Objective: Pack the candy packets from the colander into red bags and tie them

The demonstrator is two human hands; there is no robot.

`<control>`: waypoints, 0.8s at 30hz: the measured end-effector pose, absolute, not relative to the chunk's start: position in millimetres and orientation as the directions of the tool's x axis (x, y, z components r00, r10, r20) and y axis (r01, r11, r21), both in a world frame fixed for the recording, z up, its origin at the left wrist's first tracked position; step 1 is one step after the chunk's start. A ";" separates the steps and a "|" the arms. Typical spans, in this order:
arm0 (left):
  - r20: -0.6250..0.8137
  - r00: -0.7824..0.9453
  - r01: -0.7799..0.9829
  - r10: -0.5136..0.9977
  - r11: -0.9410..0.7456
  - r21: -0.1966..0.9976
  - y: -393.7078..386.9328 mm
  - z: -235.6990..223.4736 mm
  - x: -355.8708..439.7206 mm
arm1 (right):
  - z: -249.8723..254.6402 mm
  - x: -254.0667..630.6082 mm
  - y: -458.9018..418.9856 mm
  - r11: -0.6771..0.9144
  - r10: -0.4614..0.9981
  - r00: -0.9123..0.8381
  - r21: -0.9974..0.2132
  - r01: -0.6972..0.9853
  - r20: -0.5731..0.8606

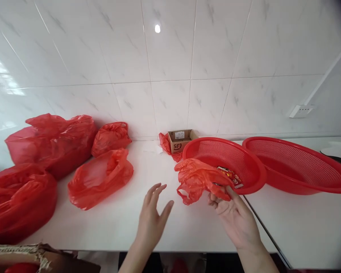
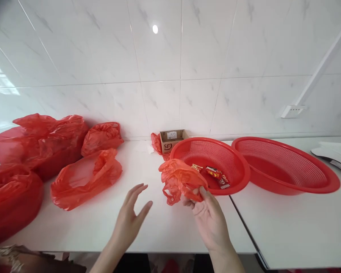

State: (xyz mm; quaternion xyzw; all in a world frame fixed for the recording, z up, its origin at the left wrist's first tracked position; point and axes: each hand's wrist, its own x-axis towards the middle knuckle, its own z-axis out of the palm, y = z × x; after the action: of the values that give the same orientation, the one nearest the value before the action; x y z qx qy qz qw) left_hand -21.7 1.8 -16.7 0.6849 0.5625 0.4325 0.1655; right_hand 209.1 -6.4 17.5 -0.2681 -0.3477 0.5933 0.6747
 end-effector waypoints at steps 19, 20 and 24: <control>-0.219 -0.187 -0.491 0.958 0.102 0.865 -6.8 -22.4 -56.6 | 30.1 223.8 -44.1 0.067 0.949 0.250 -0.653 -0.755 -0.192; -0.229 -0.195 -0.499 0.954 0.104 0.860 -10.9 -17.9 -58.2 | 29.0 219.4 -46.3 0.096 0.952 0.271 -0.703 -0.705 -0.142; -0.226 -0.171 -0.443 0.959 0.130 0.887 -23.4 -5.8 -53.5 | 31.2 207.3 -56.3 0.341 0.877 0.440 -0.895 -0.288 0.193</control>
State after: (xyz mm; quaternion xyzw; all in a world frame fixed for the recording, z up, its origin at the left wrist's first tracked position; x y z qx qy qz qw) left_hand -53.5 -23.4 -5.8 0.2721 0.4740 0.6007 0.5835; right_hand 207.3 -56.3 31.2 -0.4169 -0.3531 0.3943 0.7389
